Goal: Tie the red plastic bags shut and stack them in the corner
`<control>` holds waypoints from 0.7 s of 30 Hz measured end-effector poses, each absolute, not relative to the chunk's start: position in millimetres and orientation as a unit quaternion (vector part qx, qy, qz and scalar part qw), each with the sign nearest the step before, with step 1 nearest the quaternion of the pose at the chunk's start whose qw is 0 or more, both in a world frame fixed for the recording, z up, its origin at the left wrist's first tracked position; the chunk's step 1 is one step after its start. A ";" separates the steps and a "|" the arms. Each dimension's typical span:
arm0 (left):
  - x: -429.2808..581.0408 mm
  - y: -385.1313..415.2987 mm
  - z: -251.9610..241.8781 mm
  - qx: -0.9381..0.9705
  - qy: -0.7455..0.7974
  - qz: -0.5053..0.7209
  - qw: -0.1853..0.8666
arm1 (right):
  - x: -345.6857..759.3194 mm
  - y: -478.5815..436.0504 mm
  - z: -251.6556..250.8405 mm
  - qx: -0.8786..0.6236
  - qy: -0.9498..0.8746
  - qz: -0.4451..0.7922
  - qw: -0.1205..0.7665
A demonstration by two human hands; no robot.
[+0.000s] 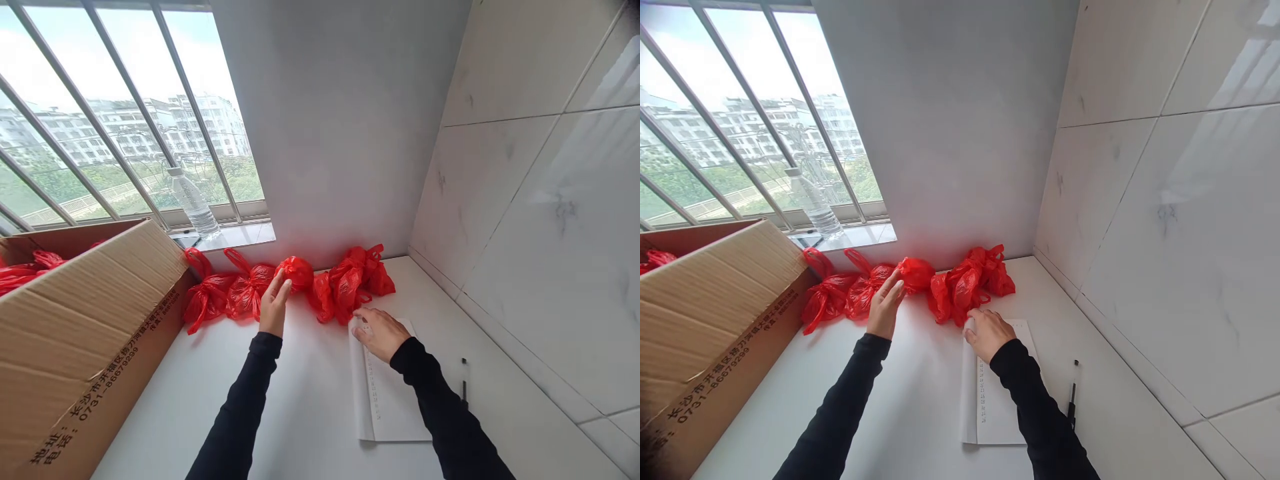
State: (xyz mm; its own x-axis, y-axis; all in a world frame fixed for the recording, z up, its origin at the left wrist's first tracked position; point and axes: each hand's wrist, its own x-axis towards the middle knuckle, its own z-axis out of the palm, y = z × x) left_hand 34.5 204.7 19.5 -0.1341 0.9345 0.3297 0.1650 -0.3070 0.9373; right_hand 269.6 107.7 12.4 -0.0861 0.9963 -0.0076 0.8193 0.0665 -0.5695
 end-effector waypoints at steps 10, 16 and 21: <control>-17.9 56.3 9.5 0.519 0.465 0.553 0.458 | 203.6 88.2 15.4 -0.475 -0.729 0.286 0.402; -32.7 42.1 -7.8 0.459 0.477 0.617 0.425 | 184.7 79.7 7.7 -0.466 -0.745 0.297 0.374; -45.2 48.1 -22.7 0.455 0.498 0.609 0.418 | 185.1 76.9 10.4 -0.477 -0.746 0.268 0.379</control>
